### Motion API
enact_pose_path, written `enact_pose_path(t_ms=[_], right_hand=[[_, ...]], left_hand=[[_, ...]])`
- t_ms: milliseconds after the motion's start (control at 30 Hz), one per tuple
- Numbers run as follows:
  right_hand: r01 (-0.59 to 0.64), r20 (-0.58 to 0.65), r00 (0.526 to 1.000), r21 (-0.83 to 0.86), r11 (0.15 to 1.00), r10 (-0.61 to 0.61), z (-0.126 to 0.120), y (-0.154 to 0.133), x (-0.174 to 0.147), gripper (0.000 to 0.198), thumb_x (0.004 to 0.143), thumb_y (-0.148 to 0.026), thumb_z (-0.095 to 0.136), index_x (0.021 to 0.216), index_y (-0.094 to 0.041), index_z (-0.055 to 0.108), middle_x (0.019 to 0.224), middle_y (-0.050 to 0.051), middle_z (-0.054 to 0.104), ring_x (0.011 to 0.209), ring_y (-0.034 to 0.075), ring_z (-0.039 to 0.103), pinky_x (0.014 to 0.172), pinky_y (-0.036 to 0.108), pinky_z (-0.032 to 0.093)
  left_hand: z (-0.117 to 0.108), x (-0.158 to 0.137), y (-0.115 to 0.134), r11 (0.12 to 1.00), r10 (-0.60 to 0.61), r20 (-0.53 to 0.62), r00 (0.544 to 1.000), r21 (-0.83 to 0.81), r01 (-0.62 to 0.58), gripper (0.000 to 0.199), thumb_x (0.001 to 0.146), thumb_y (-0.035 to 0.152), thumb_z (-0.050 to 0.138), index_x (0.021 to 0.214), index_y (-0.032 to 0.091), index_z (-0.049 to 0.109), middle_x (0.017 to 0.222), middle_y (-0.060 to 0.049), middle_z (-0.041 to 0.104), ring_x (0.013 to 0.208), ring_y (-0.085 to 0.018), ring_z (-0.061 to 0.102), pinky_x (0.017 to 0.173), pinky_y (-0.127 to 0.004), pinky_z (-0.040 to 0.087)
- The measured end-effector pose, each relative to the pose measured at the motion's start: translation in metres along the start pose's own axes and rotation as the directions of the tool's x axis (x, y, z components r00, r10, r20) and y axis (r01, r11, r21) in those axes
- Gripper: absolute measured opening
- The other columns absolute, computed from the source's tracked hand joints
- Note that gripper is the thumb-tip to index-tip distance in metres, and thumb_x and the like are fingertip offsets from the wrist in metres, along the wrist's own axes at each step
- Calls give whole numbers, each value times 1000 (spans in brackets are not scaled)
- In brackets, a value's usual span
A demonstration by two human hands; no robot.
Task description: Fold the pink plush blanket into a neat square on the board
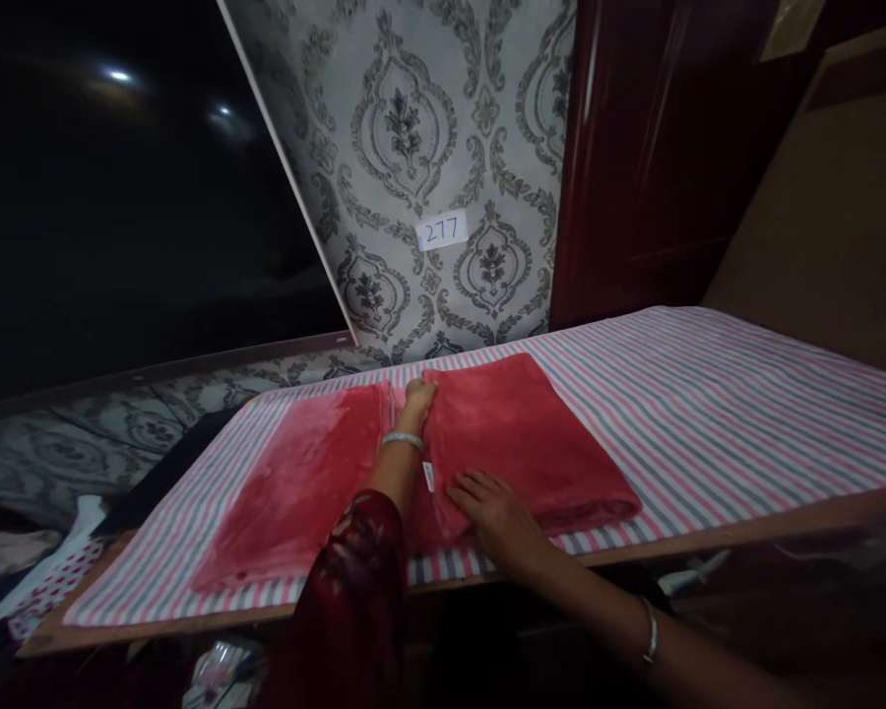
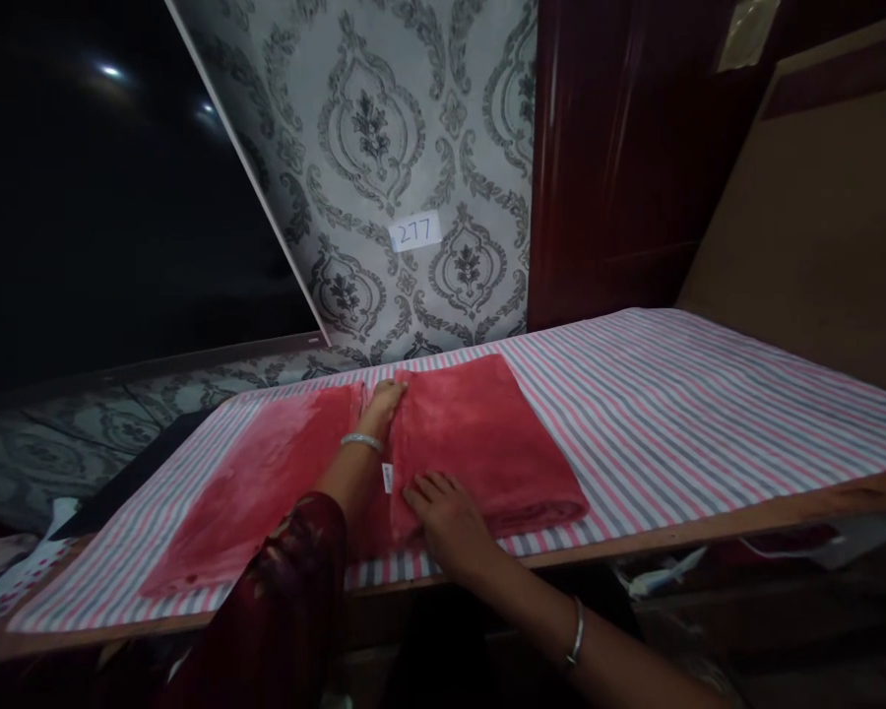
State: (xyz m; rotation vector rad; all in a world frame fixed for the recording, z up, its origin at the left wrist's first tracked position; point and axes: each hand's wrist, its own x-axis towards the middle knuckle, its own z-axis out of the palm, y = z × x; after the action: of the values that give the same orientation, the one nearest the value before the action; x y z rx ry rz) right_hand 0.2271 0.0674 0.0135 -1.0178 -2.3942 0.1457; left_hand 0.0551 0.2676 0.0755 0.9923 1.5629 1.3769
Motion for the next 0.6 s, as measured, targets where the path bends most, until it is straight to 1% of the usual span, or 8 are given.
enact_pose_path(t_ms=[67,133,167,267,367,467,600], right_hand=[[-2,-57,998,9,1000,3,-10,-4,6,60,82,-2,48,138,-18,63,139,14,63,131,25,56,112,47,43],[7,-120,993,12,1000,-5,-16,-9,12,61,84,-2,47,141,-18,60,142,14,61,133,24,54,114,46,41],[13,-130,991,10,1000,-12,-16,-12,14,60,85,-2,47,142,-18,60,143,14,60,134,24,53,114,46,40],[28,-75,997,-16,999,-29,-4,-20,13,49,90,-6,50,136,-16,63,138,14,63,130,26,56,113,46,42],[35,-43,998,-42,998,-37,12,-23,6,45,92,-8,52,135,-16,63,137,15,64,130,27,55,115,50,39],[45,-35,998,-31,999,-46,18,-21,2,47,93,-9,53,139,-16,61,139,15,62,133,26,52,117,50,36],[10,11,1000,-7,1000,-10,8,-21,6,46,94,-9,51,138,-16,61,140,15,61,132,25,52,117,49,36]], left_hand=[[6,6,8,998,30,-46,999,53,-28,13,74,25,76,76,17,66,58,1,58,64,-17,61,58,-24,46],[5,9,13,994,57,-69,996,101,-50,8,76,22,72,78,18,66,61,1,59,65,-16,62,57,-22,44],[3,9,13,991,62,-73,995,123,-52,6,76,21,70,78,18,66,62,1,60,66,-16,62,57,-22,44],[-9,3,7,981,33,-72,997,195,-18,6,73,15,70,74,17,65,58,-1,59,64,-19,62,57,-25,44],[-19,-7,-2,969,-3,-57,998,245,16,10,68,11,71,72,16,64,56,-1,58,61,-21,61,57,-27,46],[-21,-13,-6,970,-3,-38,999,243,12,17,68,12,72,84,15,66,64,-1,62,61,-19,61,60,-28,49],[-18,-18,-5,976,8,-38,999,217,1,43,71,20,77,112,18,64,77,-2,66,69,-19,64,65,-28,53]])
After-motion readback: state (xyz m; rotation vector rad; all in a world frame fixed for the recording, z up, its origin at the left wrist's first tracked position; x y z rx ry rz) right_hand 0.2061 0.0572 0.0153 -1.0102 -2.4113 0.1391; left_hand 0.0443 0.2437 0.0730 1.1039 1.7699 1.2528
